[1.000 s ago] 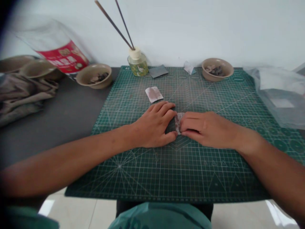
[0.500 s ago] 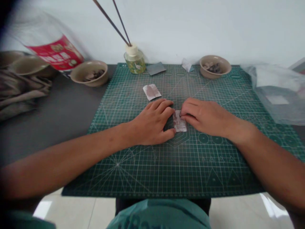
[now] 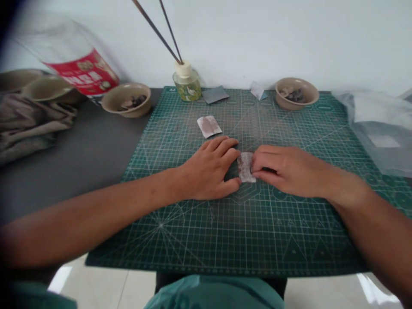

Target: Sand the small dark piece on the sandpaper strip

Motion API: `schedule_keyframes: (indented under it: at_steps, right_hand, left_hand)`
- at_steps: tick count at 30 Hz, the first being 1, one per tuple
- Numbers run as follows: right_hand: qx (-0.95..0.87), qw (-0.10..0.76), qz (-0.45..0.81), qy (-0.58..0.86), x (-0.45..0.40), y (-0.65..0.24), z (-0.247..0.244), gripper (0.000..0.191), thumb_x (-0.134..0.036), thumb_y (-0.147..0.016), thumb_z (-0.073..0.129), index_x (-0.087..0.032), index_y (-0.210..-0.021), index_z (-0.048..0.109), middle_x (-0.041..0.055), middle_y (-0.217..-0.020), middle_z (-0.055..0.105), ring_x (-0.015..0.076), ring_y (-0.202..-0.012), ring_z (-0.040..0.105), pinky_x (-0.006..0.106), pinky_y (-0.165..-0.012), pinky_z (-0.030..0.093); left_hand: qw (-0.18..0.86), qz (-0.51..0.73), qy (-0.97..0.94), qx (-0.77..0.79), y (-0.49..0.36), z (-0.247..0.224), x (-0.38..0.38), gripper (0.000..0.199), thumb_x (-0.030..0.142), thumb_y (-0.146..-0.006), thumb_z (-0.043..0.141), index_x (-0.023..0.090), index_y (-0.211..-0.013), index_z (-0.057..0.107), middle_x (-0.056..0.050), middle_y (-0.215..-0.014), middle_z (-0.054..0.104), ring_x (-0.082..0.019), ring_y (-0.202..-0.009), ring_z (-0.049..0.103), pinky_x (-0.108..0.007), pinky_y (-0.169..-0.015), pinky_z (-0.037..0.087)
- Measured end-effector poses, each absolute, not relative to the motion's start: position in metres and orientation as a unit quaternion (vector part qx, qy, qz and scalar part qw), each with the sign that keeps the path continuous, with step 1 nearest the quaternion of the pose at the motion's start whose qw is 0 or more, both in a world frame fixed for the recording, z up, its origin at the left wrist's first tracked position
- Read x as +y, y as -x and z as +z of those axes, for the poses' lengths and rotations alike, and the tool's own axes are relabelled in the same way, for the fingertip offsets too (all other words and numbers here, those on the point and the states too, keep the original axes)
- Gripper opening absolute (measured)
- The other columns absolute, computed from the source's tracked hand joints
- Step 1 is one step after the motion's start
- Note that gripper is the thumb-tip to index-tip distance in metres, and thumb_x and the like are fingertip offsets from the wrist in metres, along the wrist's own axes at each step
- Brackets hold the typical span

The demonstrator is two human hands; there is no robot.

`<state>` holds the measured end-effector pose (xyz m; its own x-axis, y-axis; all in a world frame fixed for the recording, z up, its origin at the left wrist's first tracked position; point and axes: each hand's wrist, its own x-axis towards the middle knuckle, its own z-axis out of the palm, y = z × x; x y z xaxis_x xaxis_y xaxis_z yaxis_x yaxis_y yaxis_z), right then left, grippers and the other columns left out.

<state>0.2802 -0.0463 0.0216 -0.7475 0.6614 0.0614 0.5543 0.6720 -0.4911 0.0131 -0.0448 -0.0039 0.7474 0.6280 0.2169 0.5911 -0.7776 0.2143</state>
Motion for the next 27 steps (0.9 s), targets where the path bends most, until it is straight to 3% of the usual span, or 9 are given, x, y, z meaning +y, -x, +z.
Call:
schedule_keyframes:
  at_steps: [7, 13, 18, 23, 27]
  right_hand:
    - [-0.897, 0.159, 0.169, 0.375, -0.045, -0.271, 0.017, 0.020, -0.035, -0.107, 0.059, -0.028, -0.098, 0.075, 0.0076, -0.106, 0.077, 0.0296, -0.093, 0.074, 0.044, -0.081, 0.055]
    - [-0.915, 0.130, 0.219, 0.315, -0.048, -0.272, 0.019, 0.019, -0.033, -0.109, 0.059, -0.029, -0.102, 0.076, 0.0047, -0.102, 0.078, 0.0255, -0.088, 0.075, 0.040, -0.078, 0.055]
    - [-0.910, 0.145, 0.129, 0.367, -0.040, -0.273, 0.017, 0.022, -0.034, -0.109, 0.056, -0.028, -0.102, 0.076, 0.0079, -0.108, 0.078, 0.0290, -0.096, 0.074, 0.042, -0.081, 0.054]
    - [-0.915, 0.128, 0.207, 0.323, -0.045, -0.280, 0.020, 0.023, -0.036, -0.111, 0.057, -0.031, -0.102, 0.076, 0.0041, -0.105, 0.080, 0.0260, -0.090, 0.076, 0.040, -0.079, 0.056]
    - [-0.918, 0.141, 0.167, 0.332, -0.046, -0.273, 0.016, 0.026, -0.035, -0.112, 0.053, -0.028, -0.105, 0.077, 0.0068, -0.111, 0.080, 0.0280, -0.097, 0.077, 0.041, -0.081, 0.056]
  left_hand:
    - [0.069, 0.145, -0.930, 0.331, -0.013, -0.004, -0.044, 0.048, 0.049, -0.100, 0.060, 0.013, -0.131, 0.064, -0.022, -0.157, 0.060, -0.040, -0.149, 0.051, -0.058, -0.129, 0.042]
    - [0.065, 0.140, -0.933, 0.324, -0.012, -0.004, -0.044, 0.051, 0.051, -0.100, 0.060, 0.012, -0.132, 0.065, -0.021, -0.157, 0.061, -0.040, -0.150, 0.051, -0.054, -0.130, 0.041]
    - [0.067, 0.147, -0.930, 0.329, -0.013, -0.005, -0.044, 0.049, 0.050, -0.099, 0.062, 0.014, -0.133, 0.064, -0.021, -0.157, 0.060, -0.040, -0.150, 0.051, -0.057, -0.130, 0.041]
    - [0.069, 0.146, -0.932, 0.325, -0.013, -0.005, -0.044, 0.049, 0.050, -0.099, 0.062, 0.013, -0.132, 0.064, -0.022, -0.156, 0.061, -0.040, -0.150, 0.051, -0.057, -0.129, 0.043]
    - [0.069, 0.141, -0.932, 0.326, -0.013, -0.003, -0.045, 0.051, 0.050, -0.100, 0.061, 0.012, -0.133, 0.064, -0.021, -0.157, 0.060, -0.040, -0.151, 0.050, -0.056, -0.131, 0.041]
